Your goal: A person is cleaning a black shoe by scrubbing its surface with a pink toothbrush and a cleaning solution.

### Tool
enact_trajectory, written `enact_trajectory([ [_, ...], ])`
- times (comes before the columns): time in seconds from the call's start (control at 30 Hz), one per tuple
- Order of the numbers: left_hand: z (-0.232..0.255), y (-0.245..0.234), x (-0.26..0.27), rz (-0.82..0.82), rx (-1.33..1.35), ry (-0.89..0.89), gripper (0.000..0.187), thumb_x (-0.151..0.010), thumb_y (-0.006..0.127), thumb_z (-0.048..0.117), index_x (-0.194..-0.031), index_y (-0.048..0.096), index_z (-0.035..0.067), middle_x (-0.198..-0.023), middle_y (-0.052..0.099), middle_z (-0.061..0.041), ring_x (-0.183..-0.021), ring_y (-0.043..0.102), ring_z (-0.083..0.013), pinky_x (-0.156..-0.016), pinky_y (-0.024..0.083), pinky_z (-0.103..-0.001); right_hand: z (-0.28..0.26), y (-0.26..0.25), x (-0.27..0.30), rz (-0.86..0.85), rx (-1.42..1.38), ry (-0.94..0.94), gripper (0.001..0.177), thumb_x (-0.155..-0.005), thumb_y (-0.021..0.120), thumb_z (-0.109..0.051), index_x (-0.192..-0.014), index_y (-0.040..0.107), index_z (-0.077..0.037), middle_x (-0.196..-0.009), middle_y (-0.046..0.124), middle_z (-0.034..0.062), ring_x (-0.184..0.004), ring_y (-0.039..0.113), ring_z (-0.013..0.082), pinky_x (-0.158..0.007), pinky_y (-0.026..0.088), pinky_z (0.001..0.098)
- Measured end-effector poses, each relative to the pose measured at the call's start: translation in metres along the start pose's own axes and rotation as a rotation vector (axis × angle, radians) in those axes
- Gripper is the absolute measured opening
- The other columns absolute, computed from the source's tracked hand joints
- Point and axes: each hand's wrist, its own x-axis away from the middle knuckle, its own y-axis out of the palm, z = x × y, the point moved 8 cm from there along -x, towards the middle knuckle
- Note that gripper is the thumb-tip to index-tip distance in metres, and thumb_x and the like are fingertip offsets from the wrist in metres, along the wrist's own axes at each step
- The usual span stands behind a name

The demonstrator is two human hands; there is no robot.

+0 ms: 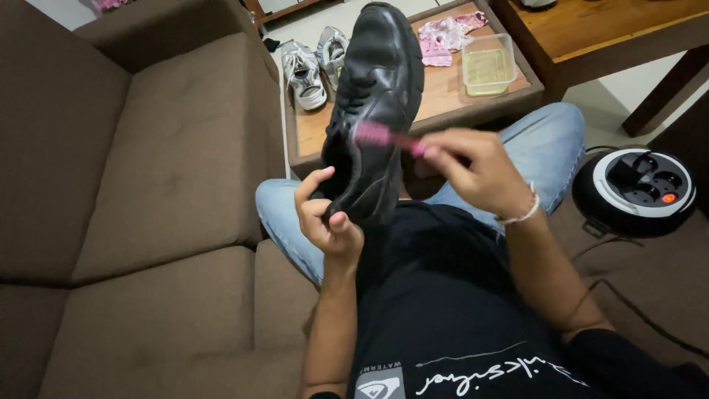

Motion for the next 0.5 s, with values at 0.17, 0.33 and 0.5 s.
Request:
enact_trajectory([
  [0.17, 0.000, 0.000, -0.001, -0.016, -0.034, 0.017, 0.059, -0.103, 0.046, 0.061, -0.070, 0.042, 0.012, -0.106, 0.073, -0.017, -0.083, 0.064, -0.0250, -0.075, 0.046, -0.027, -0.005, 0.004, 0.001, -0.105, -0.067, -0.022, 0.013, -0.097, 0.065, -0.006, -0.103, 0.077, -0.008, -0.076, 0.071, 0.0123, -0.064, 0.064, 0.0272, -0.065, 0.053, 0.0374],
  [0.33, 0.003, -0.002, -0.004, 0.007, -0.020, 0.002, 0.060, -0.104, 0.046, 0.061, -0.070, 0.041, 0.012, -0.105, 0.072, -0.017, -0.083, 0.063, -0.0236, -0.074, 0.046, -0.027, 0.013, -0.016, 0.002, 0.091, 0.077, 0.001, 0.016, -0.106, 0.063, -0.011, -0.113, 0.075, -0.006, -0.087, 0.073, 0.0066, -0.072, 0.066, 0.0235, -0.070, 0.054, 0.0332],
  [0.5, 0.003, -0.001, -0.007, 0.022, 0.042, -0.024, 0.058, -0.105, 0.047, 0.059, -0.071, 0.042, 0.013, -0.106, 0.072, -0.019, -0.081, 0.064, -0.0216, -0.071, 0.046, -0.025, 0.007, -0.018, 0.002, 0.005, -0.005, -0.021, 0.007, -0.097, 0.068, -0.001, -0.100, 0.074, -0.002, -0.087, 0.073, 0.0182, -0.080, 0.071, 0.0394, -0.075, 0.055, 0.0456],
])
